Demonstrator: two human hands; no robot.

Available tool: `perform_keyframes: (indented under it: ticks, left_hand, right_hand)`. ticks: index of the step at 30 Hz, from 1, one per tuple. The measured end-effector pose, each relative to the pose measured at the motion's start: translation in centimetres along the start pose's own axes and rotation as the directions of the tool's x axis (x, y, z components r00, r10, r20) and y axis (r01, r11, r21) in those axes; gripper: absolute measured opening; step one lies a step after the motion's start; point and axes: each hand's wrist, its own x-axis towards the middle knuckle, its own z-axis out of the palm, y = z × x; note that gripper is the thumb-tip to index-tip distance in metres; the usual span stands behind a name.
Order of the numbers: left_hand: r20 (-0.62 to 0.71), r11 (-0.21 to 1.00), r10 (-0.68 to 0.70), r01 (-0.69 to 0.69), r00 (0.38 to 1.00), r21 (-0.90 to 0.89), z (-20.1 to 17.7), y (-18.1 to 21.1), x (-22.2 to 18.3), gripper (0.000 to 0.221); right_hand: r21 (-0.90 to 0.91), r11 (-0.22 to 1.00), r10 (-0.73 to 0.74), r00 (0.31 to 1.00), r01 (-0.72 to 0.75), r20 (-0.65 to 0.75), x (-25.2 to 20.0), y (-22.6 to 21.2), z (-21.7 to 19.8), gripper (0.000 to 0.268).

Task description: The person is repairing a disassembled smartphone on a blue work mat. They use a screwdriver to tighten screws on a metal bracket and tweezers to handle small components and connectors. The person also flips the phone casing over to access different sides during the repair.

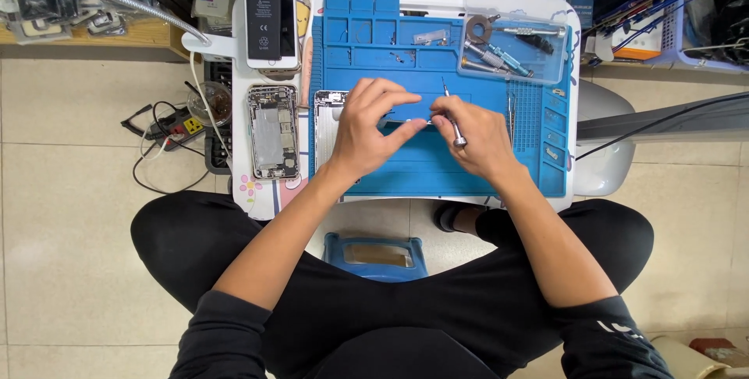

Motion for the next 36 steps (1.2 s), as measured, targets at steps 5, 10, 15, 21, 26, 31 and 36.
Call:
perform_keyframes:
  ticks: [5, 10, 15, 21, 26, 31, 36]
  left_hand:
    - [-0.216, 0.996, -0.085, 0.082, 0.973, -0.023, -1.5, -0.7, 0.3, 0.043]
    - [-0.273, 0.981, -0.184, 0.159, 0.944, -0.111, -2.0, -1.3, -0.7, 0.065]
    - [-0.27, 0.973, -0.225, 0.204, 0.936, -0.106, -2.4, 1.5, -0.8, 0.068]
    - [-0.289, 0.984, -0.176, 0.158, 0.941, -0.083, -7.5, 4.7, -0.2, 0.055]
    - [-0.46, 0.957, -0.154, 0.248, 0.874, 0.15, -19.0, -2.2, -3.2, 0.05]
    - [-0.671, 0.814, -0.172, 0.488, 0.721, 0.316, -26.8, -9.8, -8.8, 0.051]
    - [-0.558, 0.121, -0.656, 0.801, 0.508, 0.587, -28.3, -12.5, -11.0, 0.031]
  right_hand:
    - [0.019, 0.999, -0.036, 0.998, 0.035, 0.047, 0.1, -0.6, -0.7, 0.029]
    - [-0.075, 0.993, -0.091, 0.994, 0.095, 0.057, -0.3, 0.3, -0.1, 0.022]
    - [-0.191, 0.964, -0.187, 0.982, 0.183, 0.0, 0.2, -1.0, -0.4, 0.018]
    - [-0.222, 0.964, -0.148, 0.989, 0.147, 0.015, -0.5, -1.4, -0.2, 0.019]
    - [-0.183, 0.974, -0.126, 0.991, 0.132, 0.045, 0.3, -2.6, -1.1, 0.013]
    - [-0.197, 0.974, -0.109, 0.993, 0.116, 0.043, 0.5, -3.1, -1.5, 0.01]
    - [-0.286, 0.937, -0.174, 0.978, 0.199, 0.112, 0.2, -3.3, -1.7, 0.024]
